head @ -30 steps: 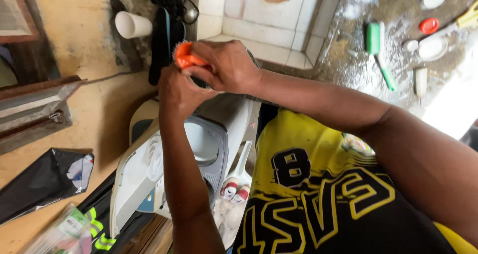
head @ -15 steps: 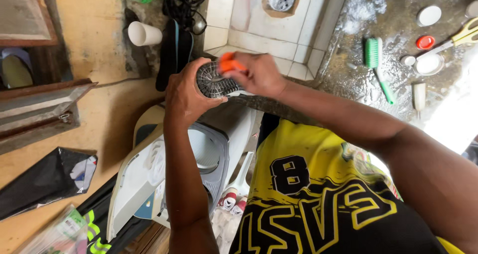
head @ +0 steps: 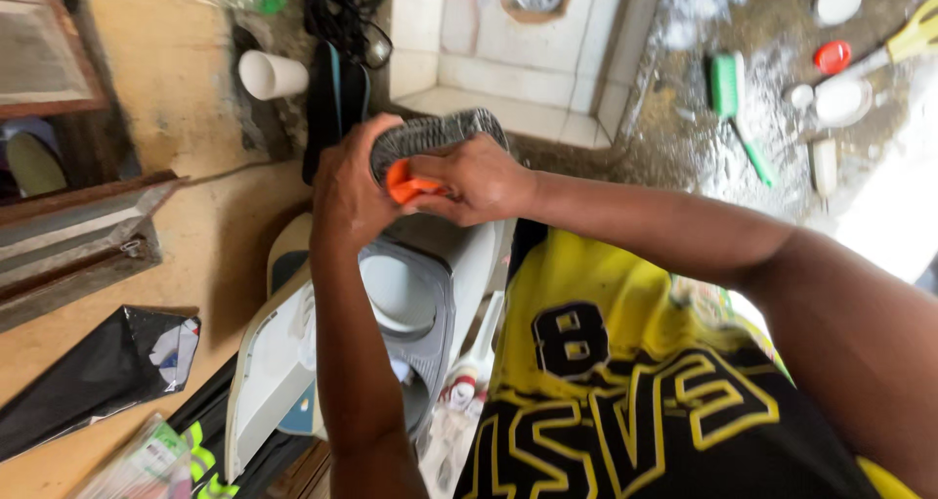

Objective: The person cleans a shoe and its sole with a brush and soapy water.

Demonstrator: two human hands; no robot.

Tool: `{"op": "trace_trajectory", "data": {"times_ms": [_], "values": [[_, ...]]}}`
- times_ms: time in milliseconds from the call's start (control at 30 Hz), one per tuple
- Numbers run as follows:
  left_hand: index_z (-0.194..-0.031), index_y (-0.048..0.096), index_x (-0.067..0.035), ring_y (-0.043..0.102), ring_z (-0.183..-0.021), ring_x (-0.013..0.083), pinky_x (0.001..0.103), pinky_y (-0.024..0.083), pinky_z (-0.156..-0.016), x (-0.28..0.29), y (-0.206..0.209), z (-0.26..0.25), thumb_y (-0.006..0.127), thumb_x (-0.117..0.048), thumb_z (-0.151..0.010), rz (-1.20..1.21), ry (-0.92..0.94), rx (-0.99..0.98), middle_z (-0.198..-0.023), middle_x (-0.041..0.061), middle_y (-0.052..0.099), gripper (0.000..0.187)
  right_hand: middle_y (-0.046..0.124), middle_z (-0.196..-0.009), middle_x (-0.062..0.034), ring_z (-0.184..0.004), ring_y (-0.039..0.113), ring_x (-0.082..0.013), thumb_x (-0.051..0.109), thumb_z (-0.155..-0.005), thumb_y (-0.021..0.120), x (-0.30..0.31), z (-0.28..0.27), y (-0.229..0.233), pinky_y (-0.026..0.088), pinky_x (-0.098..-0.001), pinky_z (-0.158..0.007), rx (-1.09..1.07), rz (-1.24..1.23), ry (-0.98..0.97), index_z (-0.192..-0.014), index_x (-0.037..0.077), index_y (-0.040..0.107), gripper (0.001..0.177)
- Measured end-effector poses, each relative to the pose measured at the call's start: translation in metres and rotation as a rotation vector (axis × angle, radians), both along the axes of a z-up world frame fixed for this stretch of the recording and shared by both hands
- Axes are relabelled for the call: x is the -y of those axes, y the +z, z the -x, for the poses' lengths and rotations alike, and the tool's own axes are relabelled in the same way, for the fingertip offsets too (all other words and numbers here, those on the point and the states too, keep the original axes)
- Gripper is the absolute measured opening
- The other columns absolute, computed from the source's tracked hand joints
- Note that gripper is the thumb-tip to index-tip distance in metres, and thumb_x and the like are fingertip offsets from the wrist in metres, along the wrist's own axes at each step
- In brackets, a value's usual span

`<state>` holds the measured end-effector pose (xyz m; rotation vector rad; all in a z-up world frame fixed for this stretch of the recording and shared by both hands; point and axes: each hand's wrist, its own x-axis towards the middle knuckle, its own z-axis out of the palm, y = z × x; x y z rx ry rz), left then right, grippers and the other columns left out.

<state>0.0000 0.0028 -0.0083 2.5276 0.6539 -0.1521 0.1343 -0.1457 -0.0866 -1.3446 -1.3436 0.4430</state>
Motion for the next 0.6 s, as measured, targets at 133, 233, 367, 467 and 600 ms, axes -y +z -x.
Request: {"op": "trace_trajectory", "data": {"times_ms": [133, 233, 367, 467, 600], "values": [[-0.136, 0.055, -0.008, 0.061, -0.115, 0.0408, 0.049, 0.049, -0.097, 0.001, -0.007, 0.013, 0.101, -0.033, -0.054, -0.026, -0.007, 0.025, -0.129, 0.017, 0.066, 0.097, 0.071, -0.084, -0.0115, -0.062, 0.07, -0.0269, 0.03, -0.098, 0.079, -0.024, -0.023, -0.015, 0.053, -0.0397, -0.055, -0.072, 0.175, -0.143, -0.111, 0.007, 0.069, 0.028], [-0.135, 0.057, -0.01, 0.064, -0.118, 0.0372, 0.047, 0.05, -0.099, -0.005, -0.01, 0.005, 0.102, -0.034, -0.06, -0.013, 0.02, 0.103, -0.13, 0.014, 0.068, 0.09, 0.067, -0.075, -0.0089, -0.067, 0.069, -0.0309, 0.026, -0.09, 0.077, 0.001, 0.013, -0.01, 0.055, -0.0423, -0.063, 0.059, 0.045, -0.067, -0.097, 0.013, 0.066, 0.018], [-0.134, 0.058, -0.012, 0.066, -0.115, 0.0363, 0.047, 0.052, -0.096, -0.001, -0.005, 0.013, 0.102, -0.03, -0.056, 0.01, 0.069, 0.049, -0.128, 0.013, 0.069, 0.091, 0.073, -0.084, -0.01, -0.061, 0.07, -0.0265, 0.025, -0.094, 0.074, -0.004, -0.008, -0.031, 0.054, -0.0378, -0.056, -0.019, 0.108, -0.018, -0.109, 0.012, 0.072, 0.02], [-0.134, 0.057, -0.012, 0.067, -0.114, 0.0348, 0.046, 0.053, -0.095, 0.001, -0.003, 0.01, 0.101, -0.026, -0.055, 0.046, 0.107, 0.025, -0.127, 0.013, 0.069, 0.091, 0.072, -0.083, -0.0108, -0.061, 0.07, -0.0258, 0.033, -0.099, 0.078, -0.008, -0.012, -0.041, 0.055, -0.0367, -0.056, 0.029, 0.102, -0.053, -0.109, 0.012, 0.071, 0.025], [-0.135, 0.057, -0.013, 0.069, -0.112, 0.0316, 0.044, 0.054, -0.094, -0.002, 0.002, 0.015, 0.1, -0.026, -0.057, 0.099, 0.212, -0.04, -0.126, 0.012, 0.069, 0.09, 0.076, -0.091, -0.0112, -0.059, 0.071, -0.0248, 0.035, -0.092, 0.078, 0.004, -0.009, -0.042, 0.055, -0.036, -0.051, 0.132, 0.091, 0.153, -0.111, 0.012, 0.072, 0.03]]}}
